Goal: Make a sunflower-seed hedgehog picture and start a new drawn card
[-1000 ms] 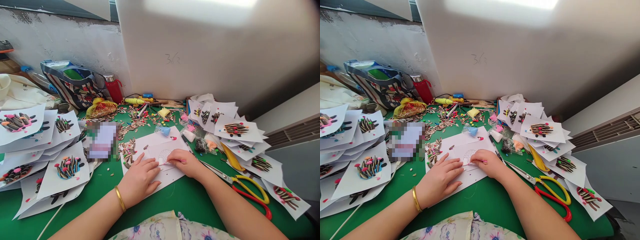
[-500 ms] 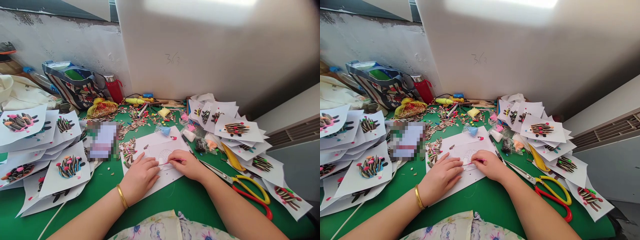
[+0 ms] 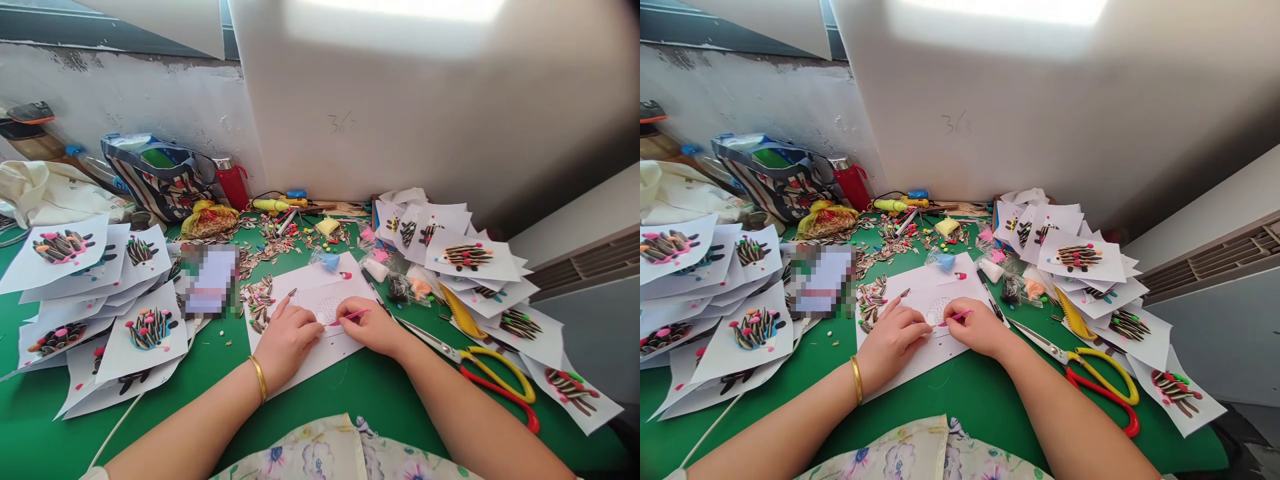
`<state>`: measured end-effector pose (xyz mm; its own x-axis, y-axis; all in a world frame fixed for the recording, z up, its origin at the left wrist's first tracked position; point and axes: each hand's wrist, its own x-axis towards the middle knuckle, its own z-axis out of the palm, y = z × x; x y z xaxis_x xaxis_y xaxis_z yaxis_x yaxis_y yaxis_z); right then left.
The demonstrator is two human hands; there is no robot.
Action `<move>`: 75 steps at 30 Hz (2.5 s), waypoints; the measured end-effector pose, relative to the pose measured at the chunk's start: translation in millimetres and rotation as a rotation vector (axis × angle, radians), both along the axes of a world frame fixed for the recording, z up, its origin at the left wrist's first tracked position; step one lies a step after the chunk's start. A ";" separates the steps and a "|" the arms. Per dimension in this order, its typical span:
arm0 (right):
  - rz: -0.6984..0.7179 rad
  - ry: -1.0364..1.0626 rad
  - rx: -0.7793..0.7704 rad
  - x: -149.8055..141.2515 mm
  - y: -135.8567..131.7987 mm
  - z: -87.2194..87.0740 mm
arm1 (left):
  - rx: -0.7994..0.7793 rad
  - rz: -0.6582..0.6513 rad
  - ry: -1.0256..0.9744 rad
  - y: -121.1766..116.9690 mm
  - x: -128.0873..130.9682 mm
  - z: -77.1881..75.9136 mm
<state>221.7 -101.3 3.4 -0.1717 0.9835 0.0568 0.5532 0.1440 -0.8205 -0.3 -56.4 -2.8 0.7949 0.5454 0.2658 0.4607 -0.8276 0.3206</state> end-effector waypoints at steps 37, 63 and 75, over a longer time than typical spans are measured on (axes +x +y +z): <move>-0.032 0.066 0.015 1.0 0.8 -7.2 | -0.219 0.346 -0.181 61.8 -34.0 33.8; 0.072 0.022 0.053 -6.0 -5.5 2.2 | 0.098 0.288 0.121 81.0 4.6 21.4; 0.119 -0.011 0.126 -18.6 -5.5 -7.4 | 0.123 0.044 0.070 -9.4 -10.7 9.2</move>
